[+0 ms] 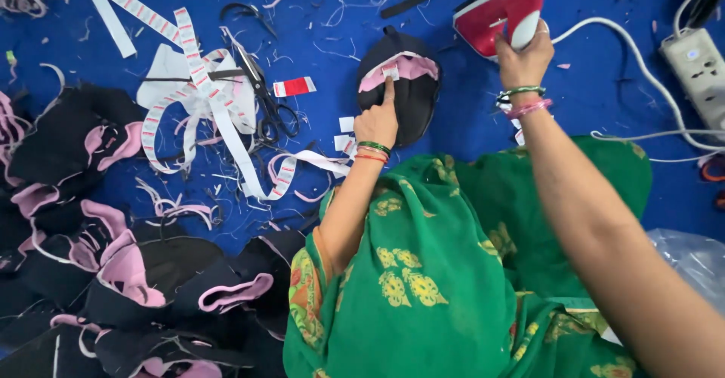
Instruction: Ironing size and brand labels onto internal shoe upper components.
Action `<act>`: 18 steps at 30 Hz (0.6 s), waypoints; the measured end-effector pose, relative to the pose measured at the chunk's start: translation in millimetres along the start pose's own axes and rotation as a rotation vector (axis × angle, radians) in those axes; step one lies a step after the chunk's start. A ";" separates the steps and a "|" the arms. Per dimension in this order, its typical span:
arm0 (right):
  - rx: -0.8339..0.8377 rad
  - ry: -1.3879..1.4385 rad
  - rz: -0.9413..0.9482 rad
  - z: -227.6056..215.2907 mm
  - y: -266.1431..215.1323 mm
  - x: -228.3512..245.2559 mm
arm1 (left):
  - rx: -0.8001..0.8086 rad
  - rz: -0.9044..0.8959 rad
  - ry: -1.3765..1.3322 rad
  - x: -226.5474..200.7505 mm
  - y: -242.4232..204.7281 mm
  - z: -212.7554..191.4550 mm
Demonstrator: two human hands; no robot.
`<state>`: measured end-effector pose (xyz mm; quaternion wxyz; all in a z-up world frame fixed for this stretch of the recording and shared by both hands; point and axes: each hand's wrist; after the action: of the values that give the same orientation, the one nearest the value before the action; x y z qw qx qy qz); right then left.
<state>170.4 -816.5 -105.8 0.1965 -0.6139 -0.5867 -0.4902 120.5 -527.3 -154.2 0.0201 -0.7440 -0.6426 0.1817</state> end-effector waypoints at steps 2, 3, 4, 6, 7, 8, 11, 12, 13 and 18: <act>0.160 -0.178 0.076 -10.6 11.1 26.5 | 0.015 -0.003 0.006 -0.1 1.5 5.4; 0.166 -0.181 0.070 -18.5 15.4 45.7 | 0.012 -0.007 -0.001 -0.1 3.0 3.3; 0.351 -0.337 0.001 -25.6 19.7 64.4 | 0.012 -0.004 -0.005 0.3 5.1 1.8; 0.549 -0.495 -0.062 -33.2 14.7 122.9 | 0.028 -0.006 -0.015 3.4 0.6 5.5; 0.701 -0.591 0.099 -32.7 14.4 164.0 | 0.023 0.001 -0.061 5.4 3.0 6.0; 0.851 -0.684 0.262 -32.5 14.1 205.4 | 0.017 0.007 -0.108 6.9 5.3 5.9; 0.990 -0.826 0.055 -5.2 -12.7 190.5 | 0.018 -0.001 -0.160 7.8 5.5 3.5; 0.992 -0.829 0.050 7.5 -14.9 191.8 | 0.016 -0.005 -0.163 7.6 5.3 3.4; 0.947 -0.846 0.022 20.7 -16.8 192.7 | 0.038 -0.019 -0.175 7.8 4.7 3.5; 1.015 -0.960 0.035 94.2 -19.9 151.9 | 0.013 -0.025 -0.244 9.6 -4.3 -2.1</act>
<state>161.5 -654.8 -27.6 0.1862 -0.6043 -0.7551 0.1733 118.1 -516.9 -153.5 -0.0511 -0.7083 -0.6482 0.2749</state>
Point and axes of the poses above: each hand's wrist, its own y-axis towards the middle knuckle, its own z-axis out of the palm, x = y × z, and after that the axes turned 12 degrees about x, right-handed
